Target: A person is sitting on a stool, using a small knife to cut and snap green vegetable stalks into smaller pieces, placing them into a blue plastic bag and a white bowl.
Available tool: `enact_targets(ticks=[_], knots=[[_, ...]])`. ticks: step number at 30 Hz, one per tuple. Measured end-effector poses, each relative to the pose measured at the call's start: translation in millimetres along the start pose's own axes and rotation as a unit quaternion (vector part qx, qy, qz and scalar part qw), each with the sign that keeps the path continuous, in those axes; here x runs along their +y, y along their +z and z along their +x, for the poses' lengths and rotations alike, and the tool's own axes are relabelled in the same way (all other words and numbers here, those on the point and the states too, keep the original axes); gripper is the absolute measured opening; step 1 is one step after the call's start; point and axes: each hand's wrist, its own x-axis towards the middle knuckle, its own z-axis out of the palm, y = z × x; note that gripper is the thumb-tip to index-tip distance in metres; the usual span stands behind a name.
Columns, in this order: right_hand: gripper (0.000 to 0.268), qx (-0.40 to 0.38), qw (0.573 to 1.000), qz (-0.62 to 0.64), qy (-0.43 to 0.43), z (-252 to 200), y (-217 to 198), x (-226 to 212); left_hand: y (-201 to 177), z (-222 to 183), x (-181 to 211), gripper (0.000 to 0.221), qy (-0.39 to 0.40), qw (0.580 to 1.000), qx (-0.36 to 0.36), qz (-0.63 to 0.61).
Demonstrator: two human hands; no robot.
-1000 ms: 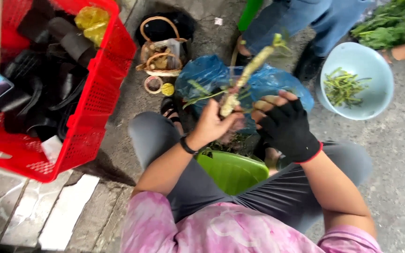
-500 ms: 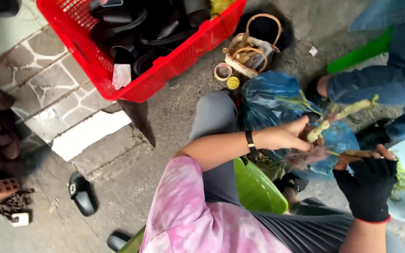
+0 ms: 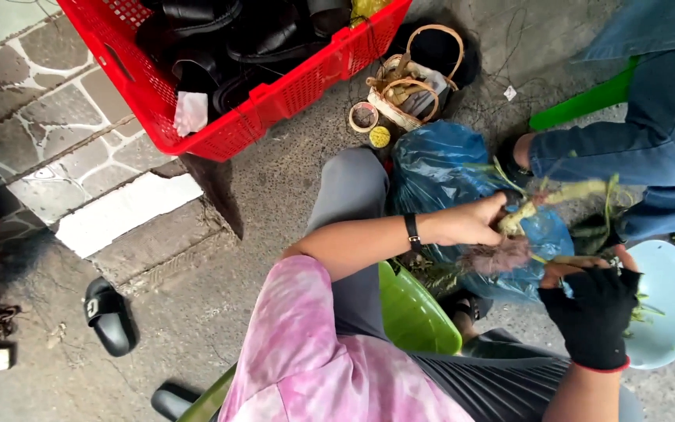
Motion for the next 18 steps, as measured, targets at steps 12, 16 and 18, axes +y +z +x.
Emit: enact_targets(ticks=[12, 16, 18], knots=[[0.018, -0.025, 0.999, -0.021, 0.019, -4, 3, 13, -1, -3, 1, 0.046, 0.037, 0.996, -0.009, 0.085], [0.006, -0.058, 0.997, -0.017, 0.040, -2, 10, 8, 2, -6, -2, 0.027, 0.137, 0.974, -0.007, 0.182], [0.004, -0.061, 0.997, -0.009, 0.045, -6, 20, 6, 6, -3, -15, 0.025, 0.147, 0.962, -0.012, 0.231]])
